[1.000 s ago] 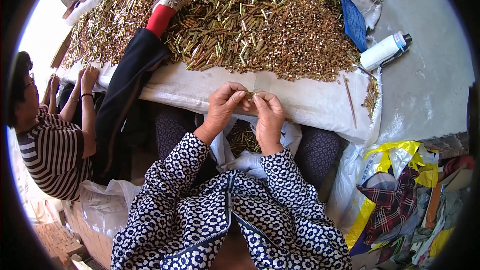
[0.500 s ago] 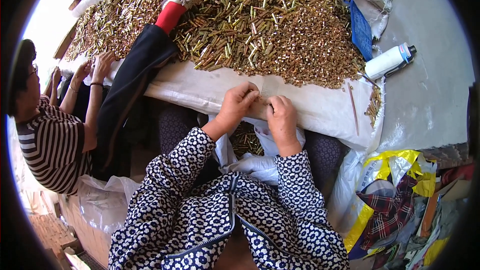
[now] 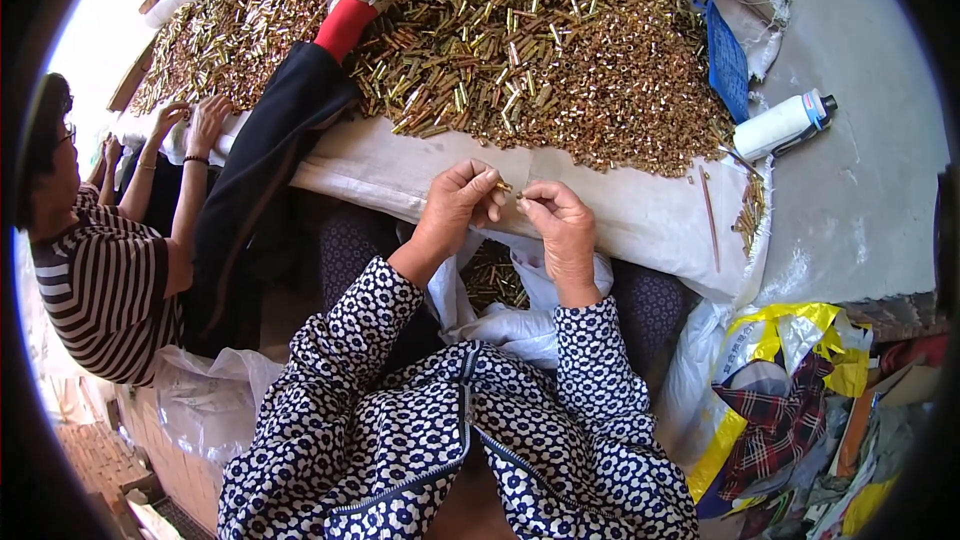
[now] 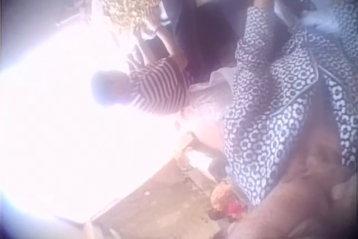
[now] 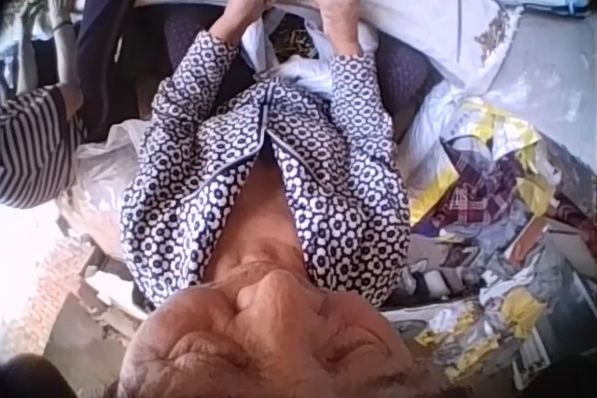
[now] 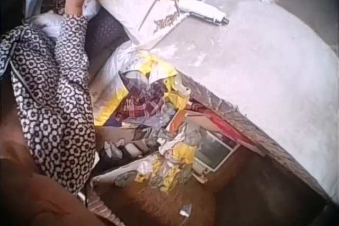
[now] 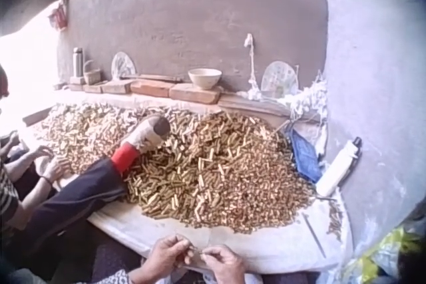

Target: The person assembles metal components by picking up casings and small metal parts from piles and inserting the parts into the casings by hand.

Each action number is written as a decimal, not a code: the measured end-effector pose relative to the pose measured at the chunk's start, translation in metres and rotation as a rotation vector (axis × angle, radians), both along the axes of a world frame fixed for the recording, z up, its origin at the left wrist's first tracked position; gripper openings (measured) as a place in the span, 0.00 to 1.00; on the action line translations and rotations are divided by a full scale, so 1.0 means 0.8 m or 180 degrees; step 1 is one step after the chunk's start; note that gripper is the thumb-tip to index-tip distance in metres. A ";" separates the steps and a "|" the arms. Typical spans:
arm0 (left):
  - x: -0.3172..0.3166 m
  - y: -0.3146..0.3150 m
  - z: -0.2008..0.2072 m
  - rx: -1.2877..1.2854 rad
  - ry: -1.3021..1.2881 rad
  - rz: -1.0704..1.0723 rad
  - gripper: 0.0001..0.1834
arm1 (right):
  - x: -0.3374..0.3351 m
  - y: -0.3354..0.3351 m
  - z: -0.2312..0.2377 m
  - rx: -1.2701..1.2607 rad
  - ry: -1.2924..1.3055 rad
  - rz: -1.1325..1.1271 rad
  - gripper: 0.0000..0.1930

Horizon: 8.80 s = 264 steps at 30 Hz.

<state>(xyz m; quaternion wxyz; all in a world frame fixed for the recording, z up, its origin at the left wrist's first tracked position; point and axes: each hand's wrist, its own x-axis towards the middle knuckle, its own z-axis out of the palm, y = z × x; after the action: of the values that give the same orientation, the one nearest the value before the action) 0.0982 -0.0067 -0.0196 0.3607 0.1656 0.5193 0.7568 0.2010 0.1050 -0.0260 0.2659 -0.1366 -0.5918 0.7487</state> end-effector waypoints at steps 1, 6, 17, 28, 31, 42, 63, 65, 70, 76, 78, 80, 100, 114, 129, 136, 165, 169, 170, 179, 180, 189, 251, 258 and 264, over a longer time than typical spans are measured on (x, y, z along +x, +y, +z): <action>0.001 0.000 0.000 -0.0016 0.0009 -0.0011 0.09 | 0.001 -0.001 0.001 0.0001 0.0001 0.0000 0.06; 0.007 -0.002 0.005 -0.0039 0.0073 -0.0033 0.10 | 0.002 -0.007 0.005 -0.0171 0.0065 -0.0011 0.05; 0.006 -0.003 0.008 0.0102 0.0402 -0.0068 0.08 | 0.003 -0.005 0.006 0.0502 0.0000 -0.0193 0.03; -0.003 0.017 -0.016 -0.0838 0.2413 -0.0231 0.07 | 0.001 0.009 0.005 0.1756 -0.0448 -0.0373 0.04; 0.005 0.027 -0.023 -0.1020 0.4354 0.0170 0.07 | 0.001 0.027 -0.005 0.3206 -0.0876 -0.0298 0.05; 0.004 0.026 -0.014 -0.0791 0.3991 0.0382 0.03 | -0.003 0.092 -0.005 0.4522 -0.1648 -0.1530 0.10; -0.102 0.028 0.012 -0.1750 0.4222 0.0710 0.10 | 0.000 0.093 0.001 0.4916 -0.1375 -0.1547 0.07; -0.093 0.022 0.006 -0.1385 0.4130 0.0670 0.09 | 0.001 0.088 0.009 0.4977 -0.1422 -0.1498 0.07; -0.072 0.010 -0.001 -0.1204 0.2164 0.0151 0.06 | -0.006 0.076 0.009 0.4627 -0.1092 -0.1400 0.06; -0.043 -0.002 0.010 -0.0484 0.0379 0.0001 0.06 | -0.015 0.020 0.005 0.1425 -0.0488 -0.0151 0.05; -0.034 -0.004 0.009 -0.0376 0.0163 -0.0051 0.06 | -0.015 0.008 0.010 0.0676 -0.0397 0.0111 0.04; -0.029 -0.006 0.005 -0.0341 0.0123 -0.0073 0.07 | -0.017 0.002 0.005 0.0545 -0.0273 0.0117 0.04; -0.004 0.011 -0.012 -0.0882 0.3087 0.0085 0.04 | -0.016 0.008 -0.005 0.3242 -0.0608 -0.0451 0.05; 0.017 -0.017 0.019 -0.0736 0.3665 -0.0419 0.10 | -0.004 0.091 -0.009 0.4432 -0.1732 -0.1695 0.06; -0.114 0.042 0.011 -0.2485 0.4889 0.0376 0.10 | -0.003 0.082 -0.001 0.4312 -0.1579 -0.1475 0.06; -0.075 0.013 -0.009 -0.1481 0.4442 0.0597 0.11 | -0.005 0.069 -0.001 0.4441 -0.1275 -0.1470 0.06; -0.010 -0.008 0.001 0.0223 -0.0132 0.0018 0.06 | -0.010 -0.010 0.001 0.0575 -0.0125 -0.0105 0.03; -0.007 -0.008 0.003 0.0254 -0.0025 0.0066 0.06 | -0.010 -0.008 0.000 0.0867 -0.0074 -0.0232 0.03; -0.006 -0.007 0.001 0.0248 -0.0029 0.0067 0.06 | -0.010 -0.008 -0.002 0.0861 -0.0078 -0.0232 0.03; -0.003 0.006 -0.013 -0.0072 0.0751 0.0023 0.06 | -0.008 0.001 -0.008 0.1371 -0.0121 -0.0382 0.04; 0.002 0.009 -0.014 -0.0574 0.1909 0.0115 0.05 | -0.008 0.004 -0.009 0.2151 -0.0309 -0.0450 0.05; 0.019 0.026 -0.007 -0.0964 0.4859 0.0185 0.06 | -0.002 0.057 0.010 0.3840 -0.1341 -0.1486 0.08; 0.000 0.015 -0.010 -0.1016 0.3477 0.0101 0.05 | -0.022 0.070 0.002 0.4251 -0.1801 -0.1531 0.07; -0.004 0.010 -0.013 -0.0931 0.1712 0.0117 0.04 | -0.025 0.077 -0.004 0.4376 -0.1579 -0.1393 0.03; -0.017 0.001 0.001 -0.0309 0.0393 0.0159 0.04 | -0.018 0.070 -0.006 0.4194 -0.1160 -0.1292 0.03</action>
<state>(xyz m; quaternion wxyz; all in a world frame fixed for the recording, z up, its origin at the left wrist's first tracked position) 0.0848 -0.0062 -0.0189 0.3167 0.1812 0.5806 0.7278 0.1869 0.1608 -0.0308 0.3241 -0.1779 -0.9191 0.1363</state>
